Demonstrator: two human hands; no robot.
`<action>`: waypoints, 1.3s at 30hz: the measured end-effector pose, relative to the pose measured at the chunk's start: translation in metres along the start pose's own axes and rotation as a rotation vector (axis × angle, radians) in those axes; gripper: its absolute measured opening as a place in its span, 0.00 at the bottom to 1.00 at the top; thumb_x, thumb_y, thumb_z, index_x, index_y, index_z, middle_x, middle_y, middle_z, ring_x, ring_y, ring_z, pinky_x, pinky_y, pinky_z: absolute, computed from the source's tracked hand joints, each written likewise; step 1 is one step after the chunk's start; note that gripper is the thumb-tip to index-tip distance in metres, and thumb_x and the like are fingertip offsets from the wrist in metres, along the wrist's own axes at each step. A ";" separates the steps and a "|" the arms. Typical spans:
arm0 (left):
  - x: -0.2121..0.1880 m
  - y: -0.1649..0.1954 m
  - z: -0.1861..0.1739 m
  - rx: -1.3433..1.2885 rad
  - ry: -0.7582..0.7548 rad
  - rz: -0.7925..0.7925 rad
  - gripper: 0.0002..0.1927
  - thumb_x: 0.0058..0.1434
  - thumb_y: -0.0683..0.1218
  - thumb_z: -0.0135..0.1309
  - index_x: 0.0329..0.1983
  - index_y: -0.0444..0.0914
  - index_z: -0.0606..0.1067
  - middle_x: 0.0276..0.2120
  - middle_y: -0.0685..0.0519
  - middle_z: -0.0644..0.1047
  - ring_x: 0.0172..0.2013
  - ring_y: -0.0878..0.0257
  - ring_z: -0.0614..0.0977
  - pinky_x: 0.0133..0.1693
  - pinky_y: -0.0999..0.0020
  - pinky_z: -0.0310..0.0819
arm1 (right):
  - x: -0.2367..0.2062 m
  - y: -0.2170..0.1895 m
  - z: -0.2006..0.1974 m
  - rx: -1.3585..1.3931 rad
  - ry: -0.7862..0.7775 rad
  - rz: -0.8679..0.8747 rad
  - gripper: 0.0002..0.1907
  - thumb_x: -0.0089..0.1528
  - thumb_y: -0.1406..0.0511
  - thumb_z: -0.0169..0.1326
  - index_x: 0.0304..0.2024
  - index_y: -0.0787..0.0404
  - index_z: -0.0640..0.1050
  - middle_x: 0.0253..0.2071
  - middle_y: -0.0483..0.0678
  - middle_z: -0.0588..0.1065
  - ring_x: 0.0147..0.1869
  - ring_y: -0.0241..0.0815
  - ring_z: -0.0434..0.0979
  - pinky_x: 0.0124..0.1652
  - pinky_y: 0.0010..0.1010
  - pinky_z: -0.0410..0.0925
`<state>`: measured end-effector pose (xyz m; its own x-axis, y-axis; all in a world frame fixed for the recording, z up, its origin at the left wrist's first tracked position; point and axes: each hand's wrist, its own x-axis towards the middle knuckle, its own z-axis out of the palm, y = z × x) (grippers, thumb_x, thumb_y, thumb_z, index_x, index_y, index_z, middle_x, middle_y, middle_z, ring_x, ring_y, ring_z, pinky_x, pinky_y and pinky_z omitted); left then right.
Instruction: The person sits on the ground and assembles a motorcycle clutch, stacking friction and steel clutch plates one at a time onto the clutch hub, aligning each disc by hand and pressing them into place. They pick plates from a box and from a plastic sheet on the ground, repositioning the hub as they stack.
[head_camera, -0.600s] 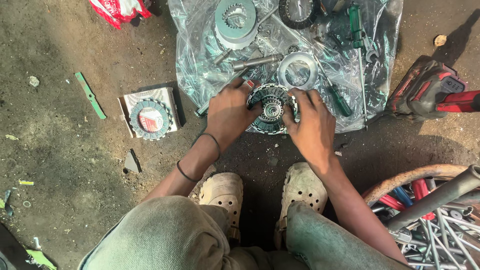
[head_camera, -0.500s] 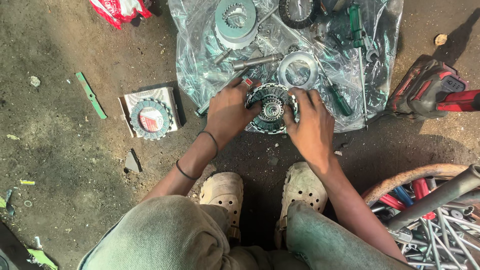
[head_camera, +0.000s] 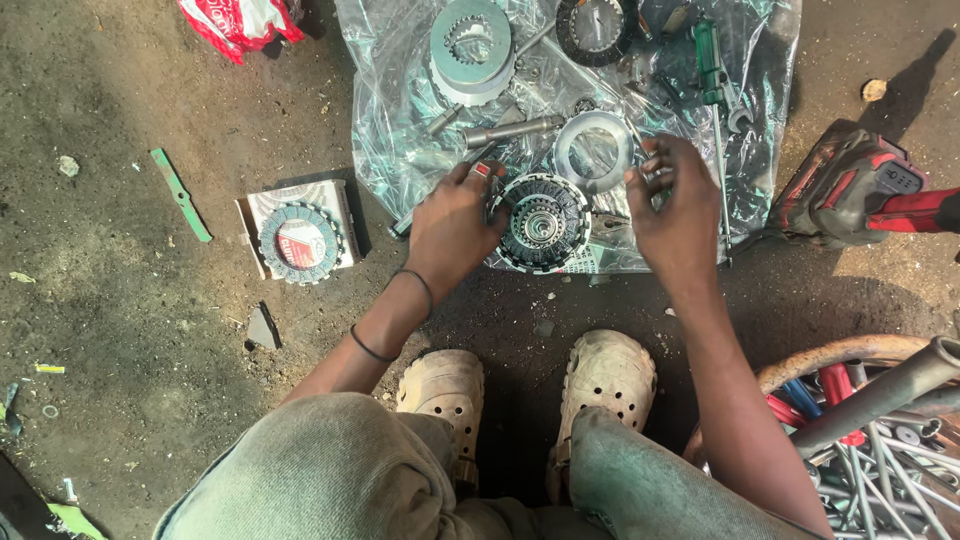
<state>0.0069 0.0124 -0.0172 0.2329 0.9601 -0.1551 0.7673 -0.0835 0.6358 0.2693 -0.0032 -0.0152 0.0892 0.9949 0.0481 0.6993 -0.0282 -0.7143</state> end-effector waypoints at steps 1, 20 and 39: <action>-0.001 0.001 0.002 0.024 0.008 0.024 0.24 0.54 0.47 0.63 0.55 0.43 0.75 0.47 0.46 0.79 0.40 0.47 0.84 0.41 0.50 0.78 | 0.002 -0.001 -0.003 -0.010 0.002 -0.021 0.17 0.67 0.71 0.61 0.57 0.65 0.73 0.44 0.53 0.77 0.40 0.39 0.79 0.35 0.28 0.74; 0.034 -0.048 -0.065 -0.112 -0.036 0.041 0.12 0.69 0.48 0.54 0.52 0.40 0.77 0.42 0.49 0.80 0.36 0.55 0.85 0.38 0.56 0.81 | -0.055 -0.014 -0.004 -0.018 0.024 0.053 0.14 0.67 0.74 0.59 0.55 0.68 0.76 0.44 0.53 0.78 0.41 0.39 0.78 0.35 0.28 0.71; 0.094 -0.123 -0.034 0.518 0.054 0.419 0.15 0.55 0.51 0.63 0.40 0.37 0.81 0.46 0.45 0.79 0.53 0.48 0.75 0.53 0.50 0.66 | -0.108 -0.013 0.014 -0.042 -0.004 0.193 0.12 0.66 0.70 0.60 0.52 0.63 0.78 0.43 0.50 0.80 0.43 0.39 0.81 0.33 0.29 0.69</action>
<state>-0.0863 0.1223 -0.0843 0.5539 0.8293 0.0731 0.8092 -0.5570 0.1868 0.2411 -0.1092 -0.0211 0.2216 0.9710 -0.0900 0.6982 -0.2225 -0.6805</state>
